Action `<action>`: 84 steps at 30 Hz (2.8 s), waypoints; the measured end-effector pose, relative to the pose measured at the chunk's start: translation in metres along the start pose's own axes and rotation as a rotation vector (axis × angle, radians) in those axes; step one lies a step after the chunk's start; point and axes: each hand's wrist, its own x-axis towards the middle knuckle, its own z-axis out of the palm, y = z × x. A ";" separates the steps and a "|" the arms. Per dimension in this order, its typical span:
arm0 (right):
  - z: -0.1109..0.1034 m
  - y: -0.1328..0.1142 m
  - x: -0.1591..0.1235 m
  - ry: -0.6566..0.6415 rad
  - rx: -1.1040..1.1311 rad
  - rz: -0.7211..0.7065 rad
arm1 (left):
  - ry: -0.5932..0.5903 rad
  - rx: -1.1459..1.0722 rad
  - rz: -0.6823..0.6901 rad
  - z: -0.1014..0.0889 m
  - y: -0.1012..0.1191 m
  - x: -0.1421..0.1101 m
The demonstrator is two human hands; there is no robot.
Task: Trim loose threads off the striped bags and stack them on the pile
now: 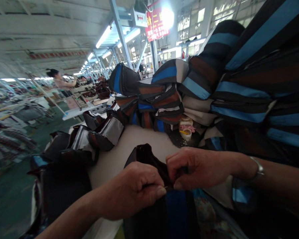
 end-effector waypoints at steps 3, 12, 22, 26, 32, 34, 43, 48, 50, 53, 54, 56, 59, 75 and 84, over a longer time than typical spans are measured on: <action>-0.003 -0.027 0.011 0.105 -0.220 -0.018 | 0.012 -0.002 0.043 -0.017 -0.005 0.001; 0.040 -0.008 0.045 0.183 -0.154 0.056 | 0.057 -0.274 -0.167 0.011 -0.011 -0.022; 0.033 0.042 0.032 0.045 0.170 -0.058 | 0.229 -0.506 -0.259 0.041 -0.025 -0.045; 0.039 0.040 0.030 0.085 0.209 -0.092 | 0.192 -0.336 -0.231 0.037 -0.023 -0.045; 0.044 0.043 0.027 0.136 0.195 -0.119 | 0.279 -0.205 -0.299 0.046 -0.021 -0.044; 0.046 0.043 0.026 0.148 0.194 -0.110 | 0.272 -0.208 -0.306 0.045 -0.020 -0.044; 0.060 0.035 0.029 0.228 0.039 -0.150 | 0.288 -0.332 -0.421 0.048 -0.010 -0.031; 0.060 0.032 0.036 0.171 0.081 -0.087 | 0.269 -0.388 -0.454 0.046 -0.008 -0.030; 0.058 0.033 0.038 0.130 0.144 -0.042 | 0.233 -0.414 -0.423 0.043 -0.009 -0.032; 0.055 0.037 0.039 0.058 0.217 -0.006 | 0.199 -0.466 -0.392 0.041 -0.014 -0.034; 0.054 0.038 0.039 0.037 0.235 0.001 | 0.196 -0.485 -0.393 0.042 -0.015 -0.035; 0.051 0.039 0.038 0.008 0.246 0.003 | 0.185 -0.508 -0.398 0.042 -0.017 -0.035; 0.050 0.039 0.036 0.018 0.218 -0.018 | 0.173 -0.490 -0.417 0.043 -0.019 -0.035; 0.055 0.036 0.038 0.116 0.307 0.111 | 0.143 -0.439 -0.421 0.037 -0.022 -0.032; 0.054 0.037 0.039 0.101 0.400 0.070 | 0.215 -0.431 -0.477 0.044 -0.022 -0.030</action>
